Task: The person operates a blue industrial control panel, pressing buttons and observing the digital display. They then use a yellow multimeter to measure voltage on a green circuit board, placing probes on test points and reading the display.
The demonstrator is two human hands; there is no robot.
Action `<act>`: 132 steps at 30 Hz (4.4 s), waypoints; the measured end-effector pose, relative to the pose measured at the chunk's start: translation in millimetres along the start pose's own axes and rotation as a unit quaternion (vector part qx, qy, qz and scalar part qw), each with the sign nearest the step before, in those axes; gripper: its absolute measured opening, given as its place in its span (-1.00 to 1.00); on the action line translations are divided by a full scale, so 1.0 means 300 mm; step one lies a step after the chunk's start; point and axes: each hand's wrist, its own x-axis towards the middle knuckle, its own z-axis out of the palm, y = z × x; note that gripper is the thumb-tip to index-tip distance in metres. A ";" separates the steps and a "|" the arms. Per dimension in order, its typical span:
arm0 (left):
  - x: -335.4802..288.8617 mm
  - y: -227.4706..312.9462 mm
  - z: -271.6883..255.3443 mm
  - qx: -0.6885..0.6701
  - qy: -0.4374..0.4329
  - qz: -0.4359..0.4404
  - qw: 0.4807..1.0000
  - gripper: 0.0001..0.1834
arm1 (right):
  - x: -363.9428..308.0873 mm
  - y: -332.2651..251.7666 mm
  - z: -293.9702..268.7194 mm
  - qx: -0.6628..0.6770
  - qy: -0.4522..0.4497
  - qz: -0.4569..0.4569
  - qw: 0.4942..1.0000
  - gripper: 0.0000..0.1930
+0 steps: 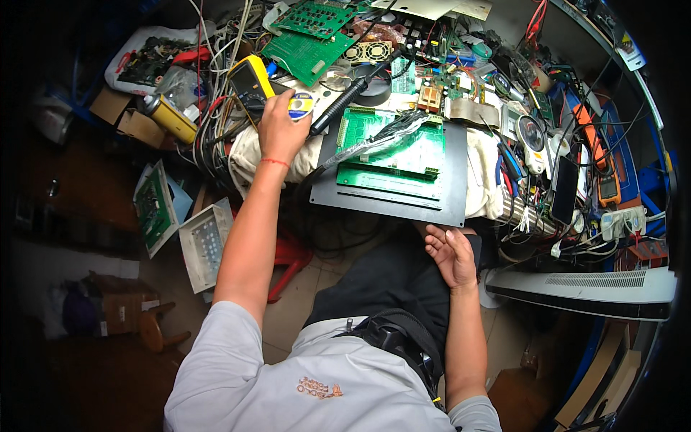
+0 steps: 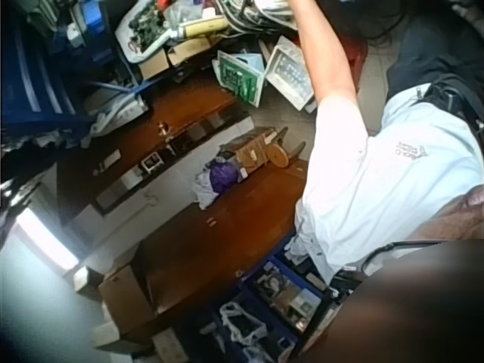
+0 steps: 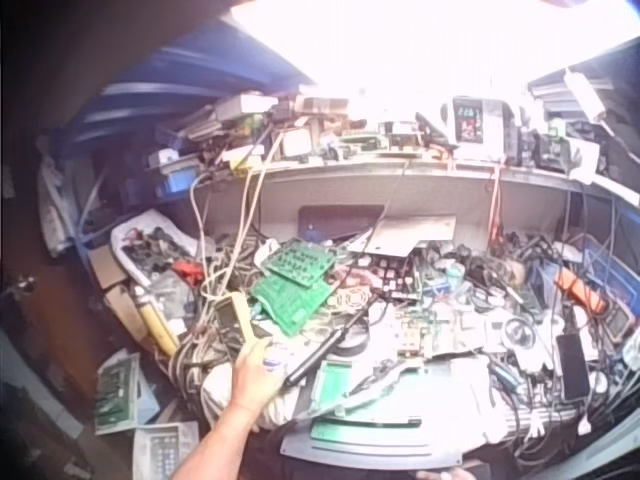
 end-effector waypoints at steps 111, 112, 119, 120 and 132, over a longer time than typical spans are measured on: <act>-0.604 0.388 -0.537 -0.575 -0.464 -0.233 0.633 -0.28 | -0.050 -0.195 0.608 -0.267 -0.175 -0.045 0.947 -0.52; -0.609 0.386 -0.528 -0.597 -0.430 -0.232 0.636 -0.29 | -0.031 -0.182 0.627 -0.274 -0.180 -0.044 0.943 -0.55; -0.577 0.320 -0.515 -0.702 -0.298 -0.228 0.606 -0.37 | 0.074 -0.122 0.664 -0.285 -0.259 -0.007 0.923 -0.20; -0.552 0.296 -0.514 -0.690 -0.273 -0.224 0.632 -0.38 | 0.079 -0.115 0.653 -0.271 -0.260 -0.002 0.927 -0.13; -0.084 -0.293 -0.226 -0.582 -0.146 -0.233 0.766 -0.75 | -0.022 -0.098 0.413 -0.263 -0.130 0.032 0.956 0.00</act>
